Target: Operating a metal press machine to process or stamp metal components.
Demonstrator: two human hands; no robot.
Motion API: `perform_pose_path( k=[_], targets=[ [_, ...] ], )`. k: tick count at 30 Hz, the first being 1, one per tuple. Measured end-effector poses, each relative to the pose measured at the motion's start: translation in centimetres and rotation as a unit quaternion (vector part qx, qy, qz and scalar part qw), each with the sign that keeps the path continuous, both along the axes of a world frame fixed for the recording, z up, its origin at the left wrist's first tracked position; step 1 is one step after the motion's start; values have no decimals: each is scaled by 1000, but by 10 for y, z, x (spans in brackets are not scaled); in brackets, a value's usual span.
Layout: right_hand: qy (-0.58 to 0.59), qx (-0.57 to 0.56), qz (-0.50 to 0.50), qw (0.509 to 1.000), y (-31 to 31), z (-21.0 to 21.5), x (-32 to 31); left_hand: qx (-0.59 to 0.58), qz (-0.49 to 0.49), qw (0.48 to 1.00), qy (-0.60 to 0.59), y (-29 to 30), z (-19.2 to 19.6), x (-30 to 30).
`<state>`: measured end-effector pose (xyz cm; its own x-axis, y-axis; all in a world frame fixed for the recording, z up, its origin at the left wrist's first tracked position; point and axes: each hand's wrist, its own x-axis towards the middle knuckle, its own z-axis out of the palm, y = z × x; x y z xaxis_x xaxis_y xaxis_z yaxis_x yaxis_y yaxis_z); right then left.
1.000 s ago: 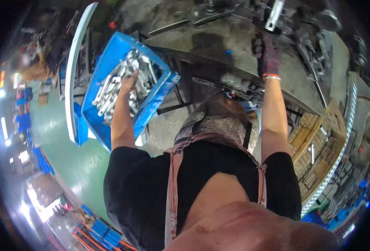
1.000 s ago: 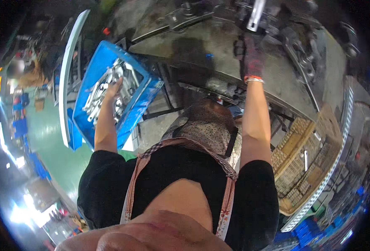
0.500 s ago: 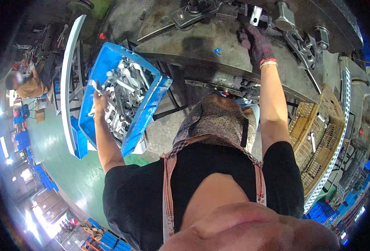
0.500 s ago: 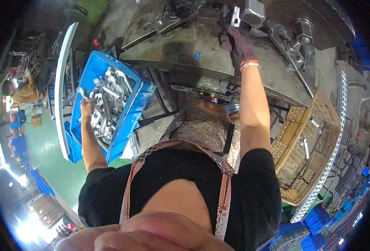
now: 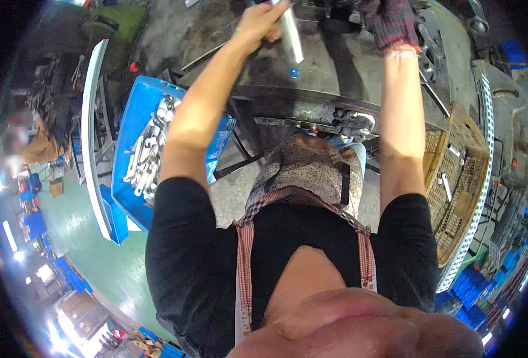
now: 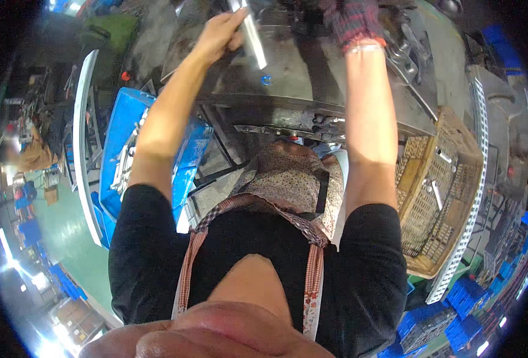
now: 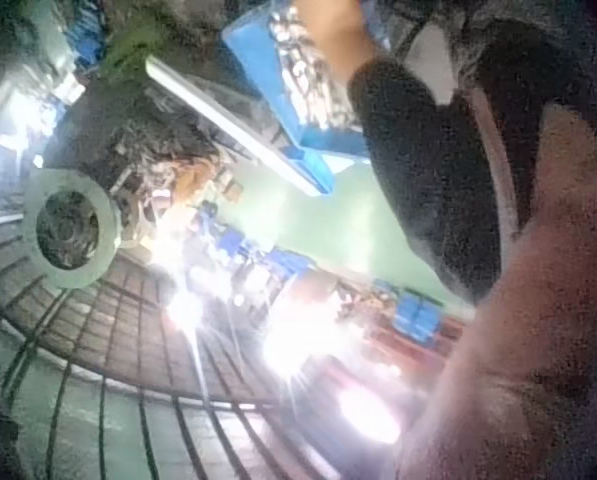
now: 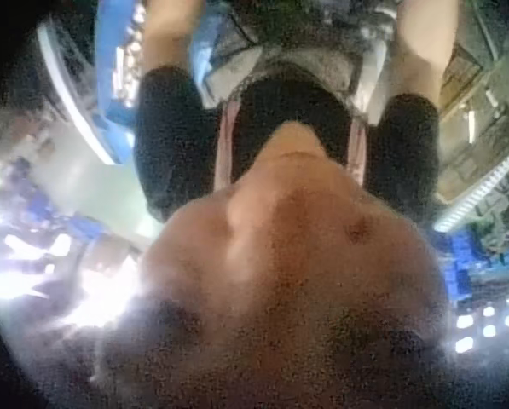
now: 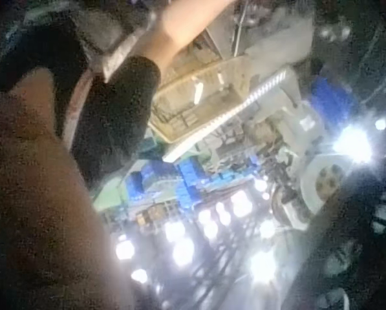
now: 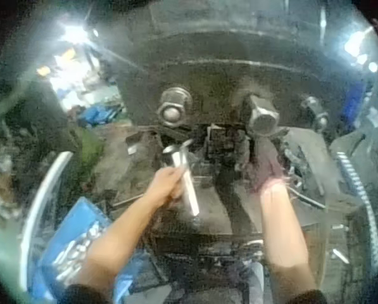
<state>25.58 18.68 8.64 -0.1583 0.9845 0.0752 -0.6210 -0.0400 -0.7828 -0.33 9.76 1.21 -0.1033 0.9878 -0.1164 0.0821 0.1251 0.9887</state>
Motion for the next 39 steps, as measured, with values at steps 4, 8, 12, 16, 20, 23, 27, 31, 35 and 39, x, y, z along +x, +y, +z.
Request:
perform_pose_path(
  k=[4,8,12,16,20,23,27,31,35,39],
  targets=[
    [-486,105,-161,853,2,-8,81,137,41,988,-56,115,-25,72],
    [-69,-90,-254,961,0,-63,214,131,74,986,70,173,-39,98],
    [-48,-132,-205,969,-30,-94,255,86,141,986,18,202,-51,102],
    [-223,-127,157,954,-51,-130,139,66,150,987,6,209,-62,100],
    [-456,92,44,884,-13,-142,21,120,146,962,198,206,-59,92],
    [-472,96,34,876,26,-138,-21,82,104,964,230,203,-49,86],
    [-609,73,-64,787,48,-154,-40,106,84,945,299,196,-40,88],
    [-730,198,-54,652,48,-176,-38,68,96,935,335,178,-43,96],
    [-737,225,-100,629,44,-177,-36,53,110,940,317,173,-37,104],
    [-732,221,-49,642,25,-170,-30,396,233,826,327,132,-39,103]
  ],
)
